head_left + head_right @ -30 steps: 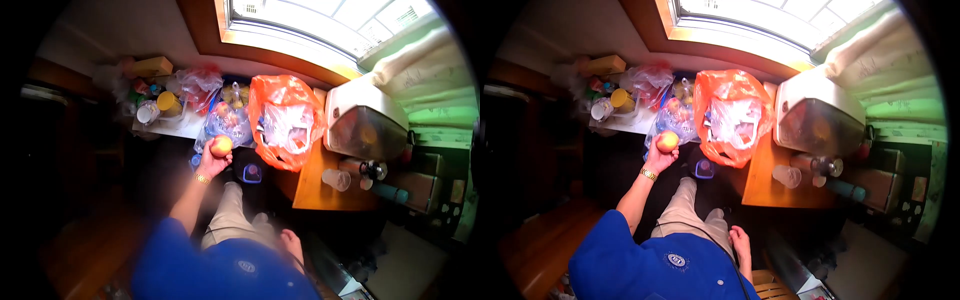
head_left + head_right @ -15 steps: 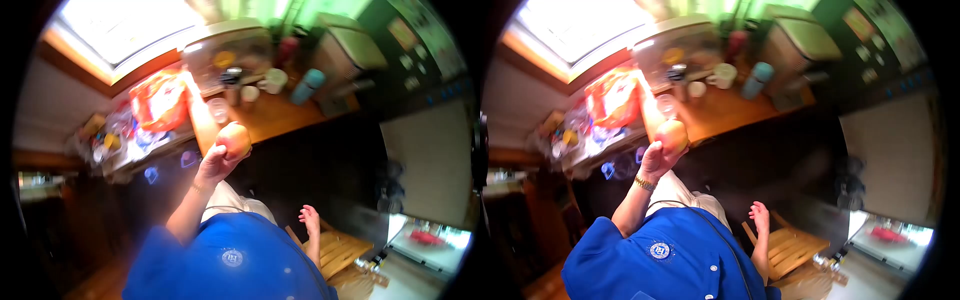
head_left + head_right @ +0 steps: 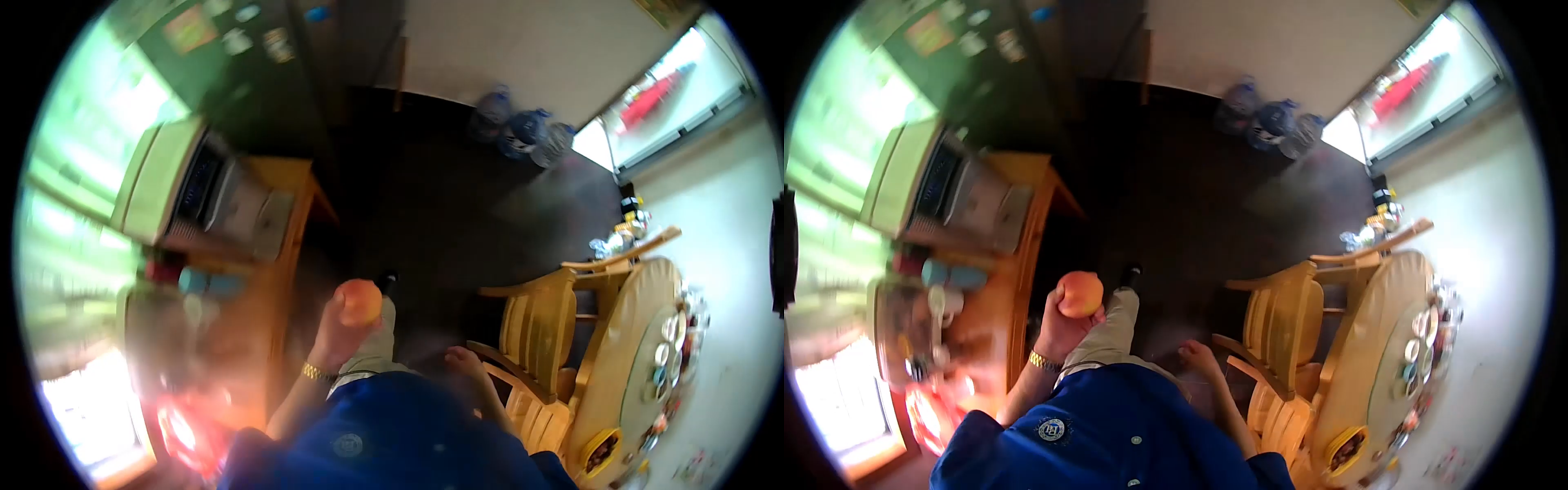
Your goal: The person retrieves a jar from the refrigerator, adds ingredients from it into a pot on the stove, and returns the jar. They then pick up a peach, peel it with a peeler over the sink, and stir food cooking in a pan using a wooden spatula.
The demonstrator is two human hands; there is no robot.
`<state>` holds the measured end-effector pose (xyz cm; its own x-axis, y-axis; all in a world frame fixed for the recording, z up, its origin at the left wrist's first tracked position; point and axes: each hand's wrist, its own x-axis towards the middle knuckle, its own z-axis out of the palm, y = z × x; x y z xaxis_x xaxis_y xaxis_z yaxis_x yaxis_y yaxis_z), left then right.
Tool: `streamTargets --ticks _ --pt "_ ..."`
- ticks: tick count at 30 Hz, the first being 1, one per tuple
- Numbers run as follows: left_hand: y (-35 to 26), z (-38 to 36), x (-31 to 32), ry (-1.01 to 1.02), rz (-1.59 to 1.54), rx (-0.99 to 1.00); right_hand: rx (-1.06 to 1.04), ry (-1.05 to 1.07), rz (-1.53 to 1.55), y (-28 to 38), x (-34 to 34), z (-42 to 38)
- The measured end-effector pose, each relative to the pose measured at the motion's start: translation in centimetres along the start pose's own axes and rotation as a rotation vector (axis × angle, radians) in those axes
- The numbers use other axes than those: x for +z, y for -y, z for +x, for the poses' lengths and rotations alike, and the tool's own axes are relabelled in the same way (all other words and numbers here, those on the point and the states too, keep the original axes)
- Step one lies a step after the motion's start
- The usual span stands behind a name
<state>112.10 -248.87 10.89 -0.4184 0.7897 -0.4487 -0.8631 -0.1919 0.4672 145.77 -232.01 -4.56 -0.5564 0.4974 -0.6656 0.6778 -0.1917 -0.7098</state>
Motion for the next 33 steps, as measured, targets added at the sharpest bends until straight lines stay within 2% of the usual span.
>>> streamTargets --ticks 2,3,4,6,7,8,10,12,14,16,19,22,23,24,25,26,28,30,32,33 --pt "-1.1 5.5 3.0 0.054 0.039 -0.088 -0.105 -0.020 -0.217 0.2 -1.2 2.6" --pt "-2.1 8.2 5.5 0.082 0.034 -0.154 -0.127 0.000 -0.290 -3.9 -2.0 6.3" --pt "-3.2 11.1 7.7 0.105 0.034 -0.223 -0.121 -0.041 -0.265 0.4 -4.1 6.7" --pt "-5.0 17.5 11.3 0.157 0.117 -0.298 -0.016 -0.205 -0.170 7.8 -7.5 5.9" --pt "-5.8 21.2 14.0 0.185 0.164 -0.329 0.031 -0.226 0.026 8.5 -9.4 7.3" --pt "-6.3 23.8 16.3 0.208 0.210 -0.366 0.047 -0.256 0.059 8.5 -10.5 7.9" --pt "-6.0 30.1 22.3 0.178 0.302 -0.381 0.089 -0.408 0.356 9.6 -13.4 9.4" --pt "-5.3 36.6 28.2 0.437 0.097 -0.625 0.126 -0.462 0.423 11.2 -16.4 10.5" --pt "-2.7 42.2 34.0 0.605 -0.057 -0.729 0.082 -0.495 0.500 12.4 -19.4 11.8" --pt "1.1 47.1 39.7 0.651 -0.078 -0.770 0.130 -0.517 0.610 13.6 -22.8 14.3" --pt "7.8 53.5 46.6 0.783 -0.114 -0.827 0.013 -0.459 0.623 15.4 -30.2 18.2" --pt "13.3 58.9 52.5 0.710 -0.065 -0.865 -0.011 -0.460 0.555 16.4 -40.1 23.6" --pt "14.8 60.7 54.7 0.733 -0.048 -0.842 -0.077 -0.592 0.405 16.9 -43.6 24.4" --pt "16.2 62.6 56.9 0.738 -0.039 -0.863 -0.109 -0.701 0.360 16.1 -46.4 25.9" --pt "17.7 64.7 58.9 0.675 0.095 -0.787 -0.103 -0.741 0.379 16.0 -50.3 26.7" --pt "18.8 66.4 60.6 0.601 0.225 -0.712 -0.088 -0.772 0.399 15.9 -53.5 27.0" --pt "20.9 69.8 64.8 0.672 0.210 -0.734 -0.020 -0.798 0.565 17.2 -60.0 26.3" --pt "23.8 73.4 69.8 0.725 0.313 -0.600 0.000 -0.817 0.634 16.5 -66.1 27.1" --pt "27.2 77.4 73.5 0.750 0.321 -0.615 0.012 -0.820 0.780 15.4 -71.1 28.3" --pt "29.2 79.7 75.4 0.770 0.322 -0.614 0.066 -0.815 0.751 15.5 -74.0 28.8"
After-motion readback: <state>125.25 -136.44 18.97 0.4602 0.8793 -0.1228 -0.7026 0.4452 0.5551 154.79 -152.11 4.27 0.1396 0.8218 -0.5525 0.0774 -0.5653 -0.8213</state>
